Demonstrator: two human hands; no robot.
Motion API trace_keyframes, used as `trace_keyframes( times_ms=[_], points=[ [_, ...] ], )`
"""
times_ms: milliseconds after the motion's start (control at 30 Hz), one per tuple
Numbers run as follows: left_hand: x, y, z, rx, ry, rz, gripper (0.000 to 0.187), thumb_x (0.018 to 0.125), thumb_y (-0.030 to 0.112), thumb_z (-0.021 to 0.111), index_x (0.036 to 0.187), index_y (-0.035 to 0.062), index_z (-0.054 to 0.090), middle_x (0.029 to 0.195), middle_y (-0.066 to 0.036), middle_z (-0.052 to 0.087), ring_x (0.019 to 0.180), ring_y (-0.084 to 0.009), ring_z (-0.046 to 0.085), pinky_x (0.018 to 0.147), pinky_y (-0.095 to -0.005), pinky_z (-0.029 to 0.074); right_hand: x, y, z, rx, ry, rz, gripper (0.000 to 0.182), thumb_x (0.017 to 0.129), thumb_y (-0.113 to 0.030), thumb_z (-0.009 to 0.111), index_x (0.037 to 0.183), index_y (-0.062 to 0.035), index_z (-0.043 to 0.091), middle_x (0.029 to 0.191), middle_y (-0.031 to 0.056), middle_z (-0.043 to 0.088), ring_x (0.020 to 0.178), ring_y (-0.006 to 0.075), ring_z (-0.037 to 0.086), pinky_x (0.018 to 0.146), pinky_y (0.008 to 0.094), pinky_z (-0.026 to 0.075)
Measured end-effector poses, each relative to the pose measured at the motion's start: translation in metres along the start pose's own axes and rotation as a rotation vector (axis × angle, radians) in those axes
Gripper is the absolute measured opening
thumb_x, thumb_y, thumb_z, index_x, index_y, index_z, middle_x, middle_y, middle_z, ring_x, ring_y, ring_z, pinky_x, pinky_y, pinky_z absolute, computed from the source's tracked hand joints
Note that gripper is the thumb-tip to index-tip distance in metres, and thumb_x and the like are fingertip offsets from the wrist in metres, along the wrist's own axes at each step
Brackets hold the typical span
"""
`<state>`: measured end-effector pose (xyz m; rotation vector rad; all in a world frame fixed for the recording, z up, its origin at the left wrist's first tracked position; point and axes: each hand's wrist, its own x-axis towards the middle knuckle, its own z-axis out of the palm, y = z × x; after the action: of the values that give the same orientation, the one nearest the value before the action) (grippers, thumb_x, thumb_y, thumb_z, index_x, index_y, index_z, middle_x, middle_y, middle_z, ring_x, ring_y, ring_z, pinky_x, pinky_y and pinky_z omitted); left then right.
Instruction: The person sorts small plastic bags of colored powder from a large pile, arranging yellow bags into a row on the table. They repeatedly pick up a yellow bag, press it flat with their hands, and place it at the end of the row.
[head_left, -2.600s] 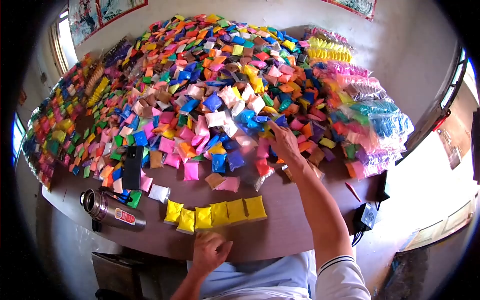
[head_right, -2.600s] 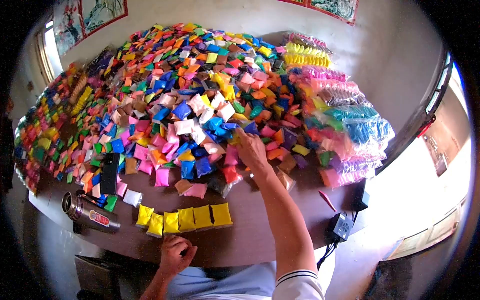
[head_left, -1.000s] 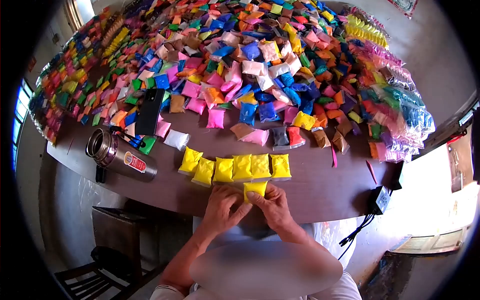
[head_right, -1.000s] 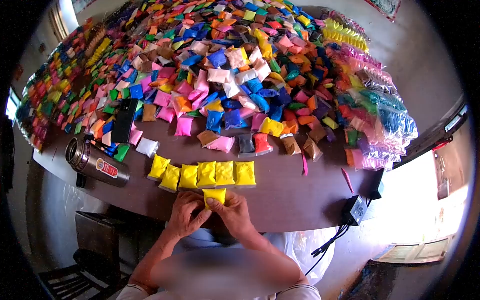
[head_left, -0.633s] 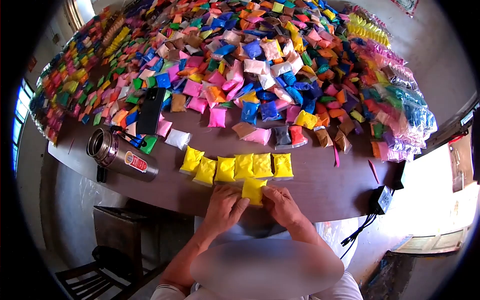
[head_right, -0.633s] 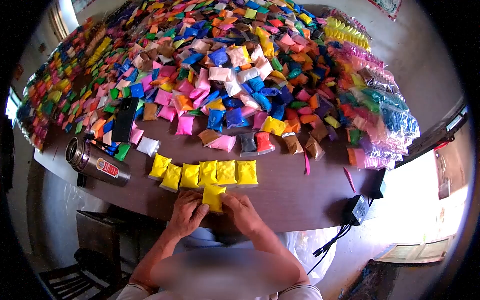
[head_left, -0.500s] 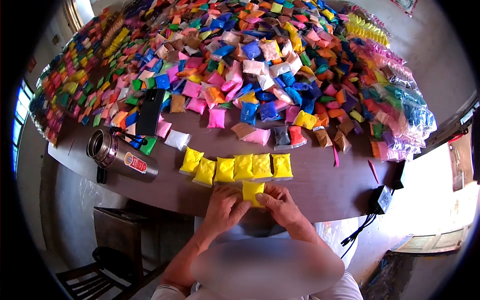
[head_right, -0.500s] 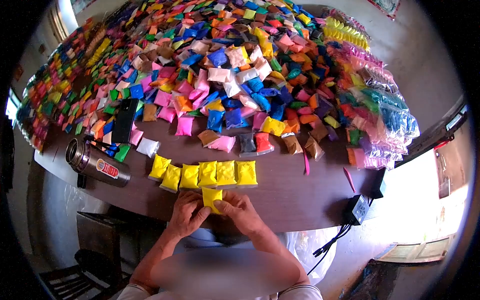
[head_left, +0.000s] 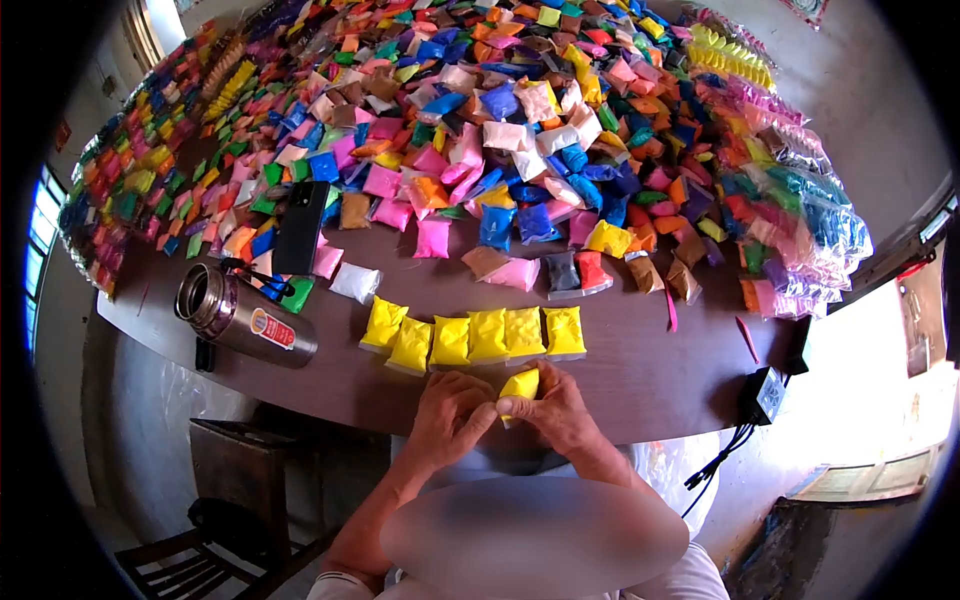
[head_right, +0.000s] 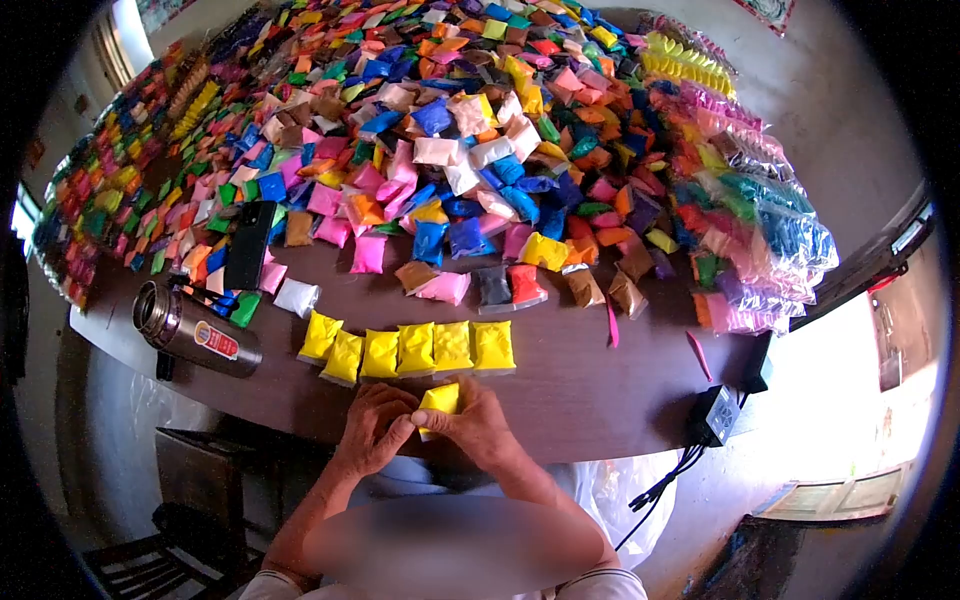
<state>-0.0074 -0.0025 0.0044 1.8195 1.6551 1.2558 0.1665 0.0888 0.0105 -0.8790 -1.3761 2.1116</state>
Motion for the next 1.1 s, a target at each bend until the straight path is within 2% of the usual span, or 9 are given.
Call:
trace_keyframes(
  times_ms=[167,267,333,467,567,633,733,833,1100],
  points=[
    [0.001,0.001,-0.003,-0.07,-0.013,0.009,0.026,0.092,0.031,0.064,0.087,0.0062,0.07,0.092,-0.008,0.071,0.091,-0.0263,0.064,0.09,-0.0399,0.044,0.002,0.005,0.006,-0.049,0.099,-0.019,0.053,0.079,-0.03,0.086,0.114,-0.0008,0.059,0.098,0.005,0.065,0.088,0.0122,0.062,0.079,0.0246,0.052],
    [0.002,0.003,-0.004,-0.119,0.002,0.021,0.026,0.093,0.03,0.063,0.087,0.0055,0.07,0.092,-0.009,0.071,0.092,-0.0272,0.064,0.09,-0.0401,0.044,0.0,-0.001,0.013,-0.217,0.153,-0.152,0.046,0.088,-0.034,0.079,0.111,0.0015,0.06,0.091,0.0034,0.063,0.079,0.0102,0.057,0.07,0.0261,0.049],
    [0.002,0.003,-0.005,-0.084,-0.023,-0.004,0.027,0.094,0.03,0.062,0.088,0.0048,0.07,0.092,-0.009,0.071,0.092,-0.0278,0.064,0.091,-0.0398,0.044,-0.004,-0.012,0.012,0.024,0.02,0.041,0.039,0.094,-0.032,0.072,0.113,0.0004,0.061,0.088,0.0021,0.061,0.075,0.0092,0.054,0.063,0.0247,0.044],
    [-0.003,-0.006,-0.001,-0.07,-0.007,-0.014,0.027,0.094,0.03,0.062,0.089,0.0041,0.069,0.092,-0.011,0.07,0.092,-0.0287,0.064,0.092,-0.0401,0.044,-0.007,-0.003,-0.007,0.148,-0.119,0.035,0.034,0.096,-0.028,0.069,0.113,0.0004,0.062,0.085,0.0009,0.059,0.072,0.0084,0.051,0.06,0.0233,0.039],
    [-0.004,-0.006,0.0,-0.119,0.021,-0.052,0.028,0.095,0.029,0.061,0.089,0.0032,0.069,0.094,-0.012,0.07,0.093,-0.0292,0.064,0.092,-0.0405,0.043,-0.009,-0.006,-0.009,-0.003,-0.098,0.143,0.029,0.096,-0.021,0.069,0.114,0.0015,0.063,0.091,0.0023,0.063,0.078,0.0094,0.056,0.065,0.0252,0.045],
    [-0.001,-0.002,-0.002,-0.132,-0.01,-0.019,0.029,0.095,0.03,0.061,0.089,0.002,0.069,0.096,-0.013,0.07,0.094,-0.0296,0.063,0.092,-0.0411,0.043,-0.006,-0.002,-0.003,-0.002,-0.076,-0.071,0.024,0.097,-0.013,0.067,0.116,0.0022,0.063,0.098,0.0031,0.066,0.086,0.0101,0.059,0.074,0.0269,0.049],
    [-0.002,-0.002,-0.003,-0.071,-0.052,-0.056,0.03,0.094,0.03,0.061,0.089,0.0016,0.068,0.096,-0.013,0.069,0.094,-0.0299,0.063,0.092,-0.0412,0.043,-0.002,0.007,-0.002,0.015,-0.084,-0.112,0.022,0.097,-0.009,0.065,0.116,0.0029,0.064,0.103,0.0032,0.068,0.092,0.0101,0.06,0.08,0.0279,0.05],
    [-0.003,-0.006,0.001,-0.083,0.003,-0.072,0.029,0.094,0.029,0.062,0.089,0.0015,0.068,0.094,-0.013,0.069,0.092,-0.0305,0.063,0.091,-0.0414,0.044,-0.003,0.003,0.0,0.016,-0.074,-0.104,0.022,0.098,-0.013,0.066,0.113,0.0033,0.066,0.1,0.002,0.068,0.091,0.0087,0.058,0.079,0.0266,0.049],
    [-0.002,-0.004,0.0,0.02,-0.043,-0.014,0.027,0.096,0.026,0.061,0.088,0.0016,0.068,0.092,-0.013,0.069,0.09,-0.0311,0.064,0.09,-0.042,0.045,-0.002,0.007,0.005,0.003,-0.002,-0.114,0.029,0.098,-0.022,0.067,0.111,0.0043,0.067,0.097,0.0023,0.068,0.088,0.0084,0.058,0.079,0.0258,0.05]
  ],
)
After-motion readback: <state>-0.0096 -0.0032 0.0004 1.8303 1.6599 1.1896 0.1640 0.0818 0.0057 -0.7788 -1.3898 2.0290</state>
